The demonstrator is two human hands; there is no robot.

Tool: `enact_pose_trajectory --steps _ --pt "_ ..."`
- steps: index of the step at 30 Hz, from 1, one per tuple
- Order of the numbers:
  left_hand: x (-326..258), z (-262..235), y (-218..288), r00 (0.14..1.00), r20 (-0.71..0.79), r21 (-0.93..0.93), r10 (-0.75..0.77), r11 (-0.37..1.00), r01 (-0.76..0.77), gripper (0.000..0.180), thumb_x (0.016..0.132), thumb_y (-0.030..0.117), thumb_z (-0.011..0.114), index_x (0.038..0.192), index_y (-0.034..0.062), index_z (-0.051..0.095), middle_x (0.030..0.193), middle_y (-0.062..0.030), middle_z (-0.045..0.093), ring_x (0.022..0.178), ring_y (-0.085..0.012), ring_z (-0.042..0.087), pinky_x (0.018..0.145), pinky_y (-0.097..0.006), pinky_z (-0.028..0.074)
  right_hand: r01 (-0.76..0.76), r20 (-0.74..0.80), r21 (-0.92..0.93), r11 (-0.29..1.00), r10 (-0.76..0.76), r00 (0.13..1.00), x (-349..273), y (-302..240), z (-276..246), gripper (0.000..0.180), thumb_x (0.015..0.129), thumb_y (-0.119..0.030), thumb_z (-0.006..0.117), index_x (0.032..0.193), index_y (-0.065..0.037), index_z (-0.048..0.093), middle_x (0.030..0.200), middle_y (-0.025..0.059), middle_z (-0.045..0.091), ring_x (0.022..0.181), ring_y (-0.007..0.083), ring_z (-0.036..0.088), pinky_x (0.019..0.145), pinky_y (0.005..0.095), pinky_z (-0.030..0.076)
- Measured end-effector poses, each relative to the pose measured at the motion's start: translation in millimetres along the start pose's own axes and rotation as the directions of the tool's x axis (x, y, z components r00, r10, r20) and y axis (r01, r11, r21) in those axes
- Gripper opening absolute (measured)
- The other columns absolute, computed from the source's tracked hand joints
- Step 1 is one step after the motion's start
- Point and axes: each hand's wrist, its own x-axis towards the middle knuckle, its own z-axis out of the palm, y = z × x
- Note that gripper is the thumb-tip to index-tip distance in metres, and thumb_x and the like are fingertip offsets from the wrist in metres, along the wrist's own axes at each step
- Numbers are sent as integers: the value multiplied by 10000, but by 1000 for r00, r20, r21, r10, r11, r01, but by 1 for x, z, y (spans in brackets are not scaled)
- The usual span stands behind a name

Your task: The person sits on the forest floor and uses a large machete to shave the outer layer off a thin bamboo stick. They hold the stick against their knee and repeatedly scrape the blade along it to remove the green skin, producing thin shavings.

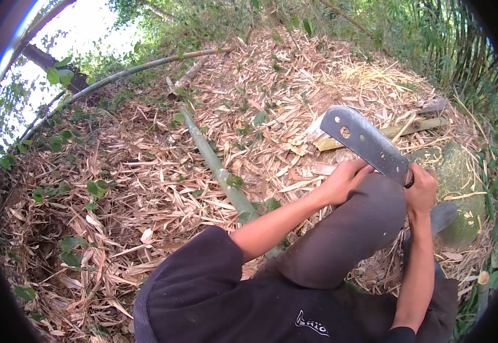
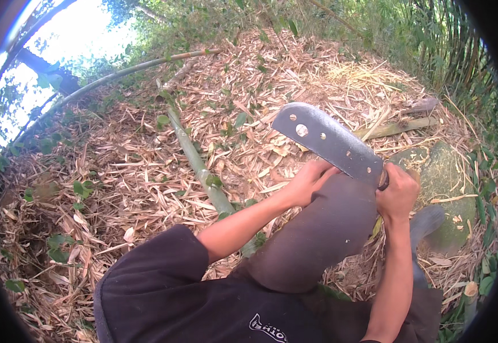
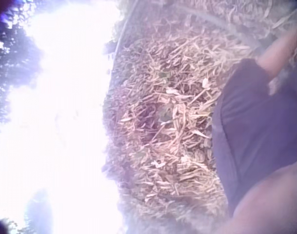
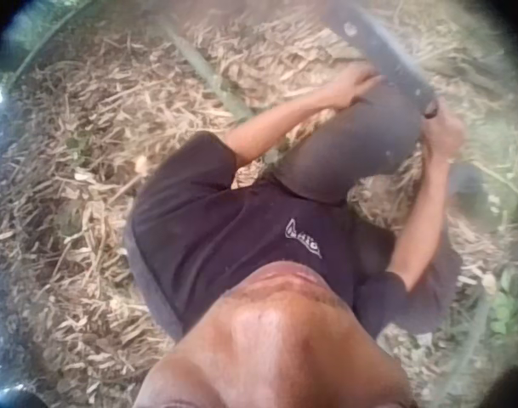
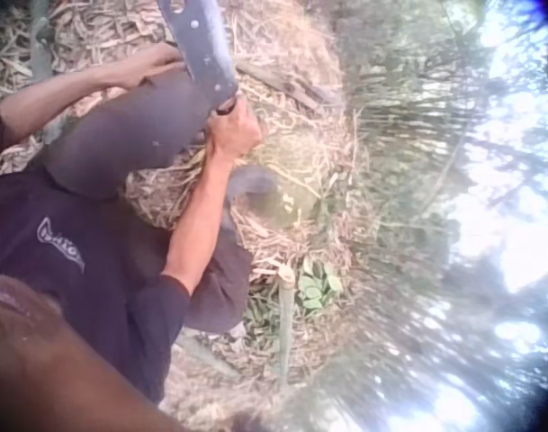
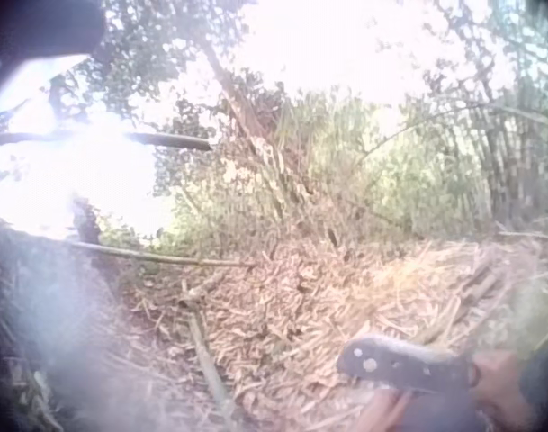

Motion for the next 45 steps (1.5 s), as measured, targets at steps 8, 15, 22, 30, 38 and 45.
enact_pose_trajectory --steps 8,15,22,30,38,45 --pt "-15 0 -10 992 106 -18 -65 998 67 364 1001 174 494 1314 -3 550 998 -252 663 892 -321 669 851 -395 496 -43 -58 45 998 46 997 -10 2 3 170 701 -145 674 776 -45 558 702 145 597 657 369 588 634 422 411" --pt "-76 -17 -4 988 89 101 -127 988 118 497 1030 263 489 1453 10 426 914 -250 672 789 -288 672 785 -374 517 -61 -10 49 997 61 998 -9 3 2 192 682 -148 677 834 -49 612 735 147 631 690 358 631 606 420 467" --pt "25 6 -26 998 -55 177 14 984 -4 331 1007 232 524 1086 -80 604 914 -194 667 875 -185 615 786 -353 493 -24 -12 15 1000 24 1000 2 -5 1 267 600 -149 673 861 -91 667 762 112 676 704 311 674 620 411 524" --pt "-71 -9 -17 932 238 235 -274 947 218 415 1004 143 469 1386 -17 500 1304 -239 604 1233 -360 577 1032 -395 427 -94 6 56 994 94 996 -21 13 0 263 600 -159 680 854 -95 665 735 108 671 669 308 668 606 418 517" --pt "-14 -6 -8 975 -5 -43 -222 974 221 386 1031 156 458 1369 -17 526 1092 -154 672 973 -224 642 854 -338 499 -46 -25 95 994 48 999 -9 2 6 260 600 -182 703 842 -100 654 748 103 683 683 313 677 625 425 538" --pt "36 9 8 975 -26 -321 -219 926 200 481 1008 163 534 1463 51 427 848 -45 598 766 -138 552 710 -290 486 -68 45 106 992 63 997 -12 11 2 231 602 -181 694 796 -84 615 720 104 666 704 327 677 630 437 544"
